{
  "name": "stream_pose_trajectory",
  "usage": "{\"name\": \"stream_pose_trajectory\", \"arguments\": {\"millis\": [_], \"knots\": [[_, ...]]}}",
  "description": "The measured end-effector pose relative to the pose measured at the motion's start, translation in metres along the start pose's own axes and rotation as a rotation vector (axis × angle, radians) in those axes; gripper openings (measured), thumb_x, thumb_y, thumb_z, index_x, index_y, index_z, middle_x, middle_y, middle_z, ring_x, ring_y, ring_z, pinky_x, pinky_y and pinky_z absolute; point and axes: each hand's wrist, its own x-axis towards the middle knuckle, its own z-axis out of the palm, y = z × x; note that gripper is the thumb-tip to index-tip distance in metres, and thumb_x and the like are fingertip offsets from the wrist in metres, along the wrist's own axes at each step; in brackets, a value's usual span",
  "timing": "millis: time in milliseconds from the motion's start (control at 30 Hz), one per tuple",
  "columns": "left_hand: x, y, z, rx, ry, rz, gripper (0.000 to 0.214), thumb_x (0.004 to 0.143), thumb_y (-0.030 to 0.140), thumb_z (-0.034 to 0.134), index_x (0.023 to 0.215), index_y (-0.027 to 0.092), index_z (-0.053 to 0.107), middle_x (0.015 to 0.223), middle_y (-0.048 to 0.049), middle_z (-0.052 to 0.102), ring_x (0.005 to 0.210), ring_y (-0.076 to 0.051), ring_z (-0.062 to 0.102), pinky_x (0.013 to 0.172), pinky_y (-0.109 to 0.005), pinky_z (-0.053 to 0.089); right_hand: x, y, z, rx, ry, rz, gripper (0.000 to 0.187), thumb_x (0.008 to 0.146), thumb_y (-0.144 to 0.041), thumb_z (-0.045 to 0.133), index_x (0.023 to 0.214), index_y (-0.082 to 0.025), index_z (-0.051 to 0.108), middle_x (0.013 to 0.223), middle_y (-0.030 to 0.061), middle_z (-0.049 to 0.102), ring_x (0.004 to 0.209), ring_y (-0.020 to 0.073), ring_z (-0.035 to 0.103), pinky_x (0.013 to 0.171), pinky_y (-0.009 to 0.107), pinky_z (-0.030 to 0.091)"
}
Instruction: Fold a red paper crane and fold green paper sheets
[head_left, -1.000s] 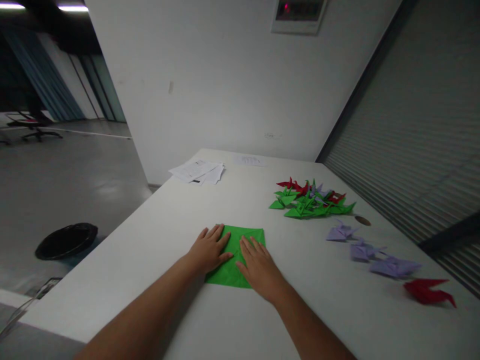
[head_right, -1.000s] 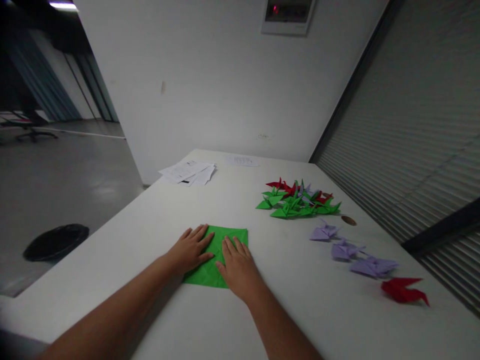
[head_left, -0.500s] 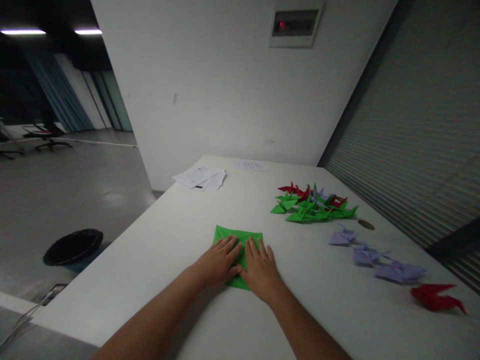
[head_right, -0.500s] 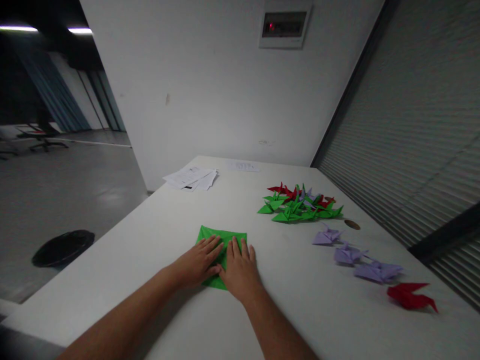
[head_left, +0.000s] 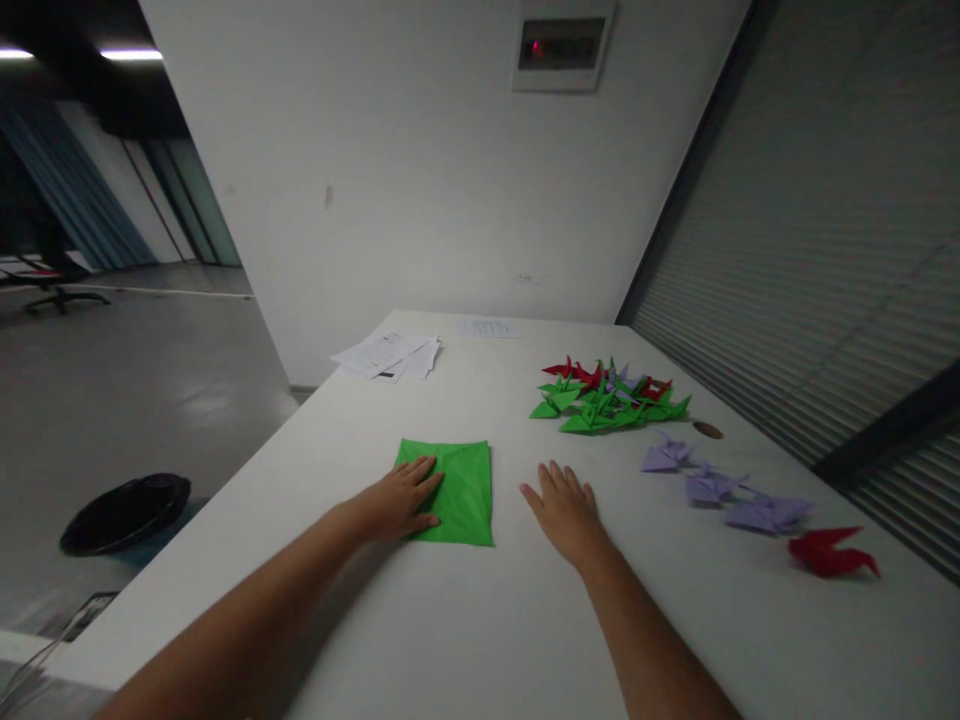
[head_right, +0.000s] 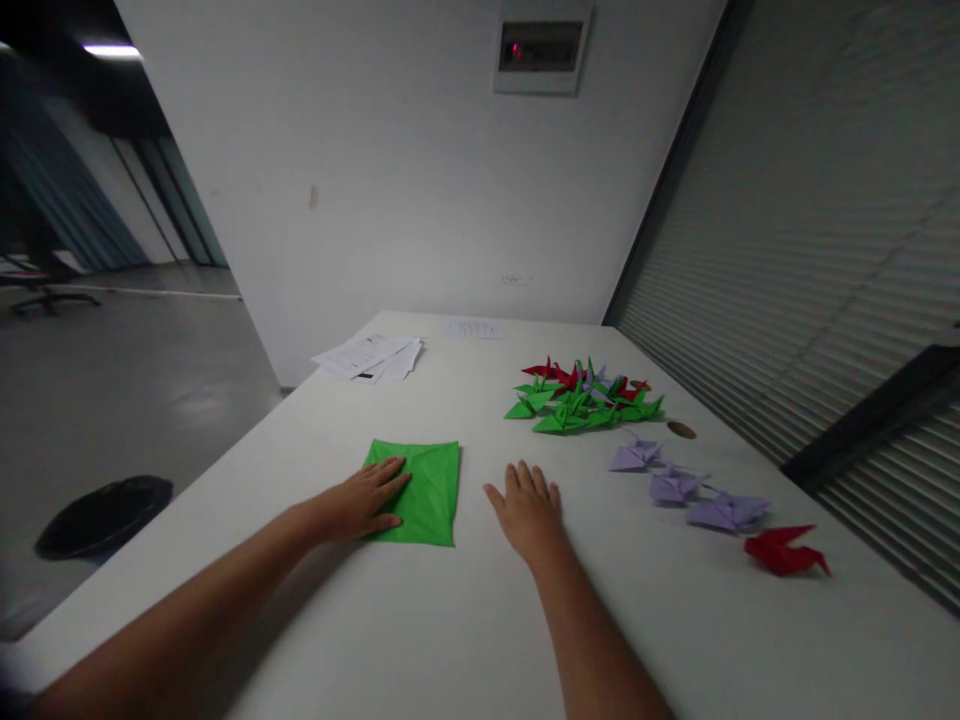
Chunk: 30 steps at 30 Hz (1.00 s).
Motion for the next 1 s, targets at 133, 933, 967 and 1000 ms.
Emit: {"name": "stream_pose_trajectory", "arguments": {"millis": [133, 933, 967, 1000], "knots": [[-0.029, -0.075, -0.006, 0.039, 0.044, -0.079, 0.073, 0.102, 0.057, 0.045, 0.159, 0.012, 0.037, 0.168, -0.0250, 0.028, 0.155, -0.038, 0.031, 0.123, -0.052, 0.031, -0.001, -0.005, -0.002, 0.031, -0.005, -0.010, 0.066, 0.107, -0.055, 0.035, 0.156, -0.012, 0.046, 0.167, 0.0202, 0.034, 0.155, 0.0386, 0.027, 0.121, 0.063, 0.024], [-0.050, -0.109, -0.008, -0.038, 0.269, -0.330, 0.048, 0.100, 0.049, 0.046, 0.129, 0.016, 0.066, 0.143, -0.0185, 0.063, 0.132, -0.034, 0.059, 0.114, -0.050, 0.045, -0.001, -0.001, -0.003, 0.070, -0.041, -0.017, 0.067, 0.103, -0.056, 0.044, 0.155, -0.013, 0.047, 0.167, 0.0210, 0.033, 0.156, 0.0383, 0.027, 0.122, 0.061, 0.023], [-0.049, -0.117, -0.007, -0.051, 0.272, -0.330, 0.049, 0.100, 0.049, 0.045, 0.130, 0.016, 0.066, 0.144, -0.0185, 0.062, 0.133, -0.034, 0.058, 0.116, -0.050, 0.044, -0.001, -0.001, -0.003, 0.079, -0.044, -0.009, 0.067, 0.103, -0.056, 0.045, 0.155, -0.013, 0.047, 0.168, 0.0207, 0.032, 0.156, 0.0381, 0.027, 0.122, 0.061, 0.022], [-0.047, -0.122, -0.007, -0.056, 0.277, -0.332, 0.050, 0.100, 0.050, 0.045, 0.130, 0.016, 0.065, 0.145, -0.0189, 0.061, 0.134, -0.034, 0.058, 0.116, -0.049, 0.043, -0.001, -0.001, -0.003, 0.092, -0.045, -0.003, 0.067, 0.103, -0.055, 0.046, 0.155, -0.013, 0.048, 0.167, 0.0203, 0.033, 0.156, 0.0377, 0.027, 0.123, 0.060, 0.022]]}}
